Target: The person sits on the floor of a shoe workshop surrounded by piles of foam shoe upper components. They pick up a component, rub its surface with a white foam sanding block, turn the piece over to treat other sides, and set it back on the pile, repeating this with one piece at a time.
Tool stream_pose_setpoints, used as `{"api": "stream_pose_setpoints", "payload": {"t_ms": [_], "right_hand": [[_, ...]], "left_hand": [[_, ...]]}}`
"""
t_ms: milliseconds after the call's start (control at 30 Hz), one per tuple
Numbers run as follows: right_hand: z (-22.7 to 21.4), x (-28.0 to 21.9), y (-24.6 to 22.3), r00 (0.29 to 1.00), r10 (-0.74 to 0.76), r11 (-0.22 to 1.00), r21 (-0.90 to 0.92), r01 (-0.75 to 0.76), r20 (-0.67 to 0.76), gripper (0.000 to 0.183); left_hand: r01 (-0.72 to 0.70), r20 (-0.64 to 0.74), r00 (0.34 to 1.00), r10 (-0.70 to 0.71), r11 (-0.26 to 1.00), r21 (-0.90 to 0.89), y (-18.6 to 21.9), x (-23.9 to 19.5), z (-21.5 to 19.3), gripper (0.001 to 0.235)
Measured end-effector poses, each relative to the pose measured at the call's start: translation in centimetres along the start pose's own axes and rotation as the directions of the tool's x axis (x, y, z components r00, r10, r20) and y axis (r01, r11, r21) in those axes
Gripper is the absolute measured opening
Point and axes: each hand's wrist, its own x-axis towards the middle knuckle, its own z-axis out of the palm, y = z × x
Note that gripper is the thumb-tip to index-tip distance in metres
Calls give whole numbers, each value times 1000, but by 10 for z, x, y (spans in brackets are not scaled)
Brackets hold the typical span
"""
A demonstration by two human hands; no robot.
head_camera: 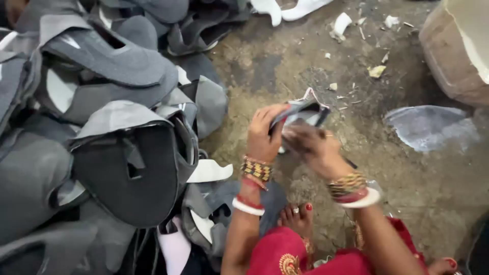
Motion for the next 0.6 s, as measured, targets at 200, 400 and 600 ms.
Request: {"api": "stream_pose_setpoints", "payload": {"t_ms": [200, 400, 600], "right_hand": [[-125, -82, 87, 939, 301, 465, 834, -298, 168, 65], [-137, -23, 80, 885, 430, 40, 984, 176, -176, 76], [-26, 76, 91, 971, 227, -666, 714, 216, -82, 72]], "left_hand": [[-47, -175, 985, 0, 963, -266, -4, 3, 23, 21], [103, -176, 968, -180, 921, -375, -60, -64, 46, 17], [312, -194, 893, -407, 869, -385, -91, -95, 24, 25]]}}
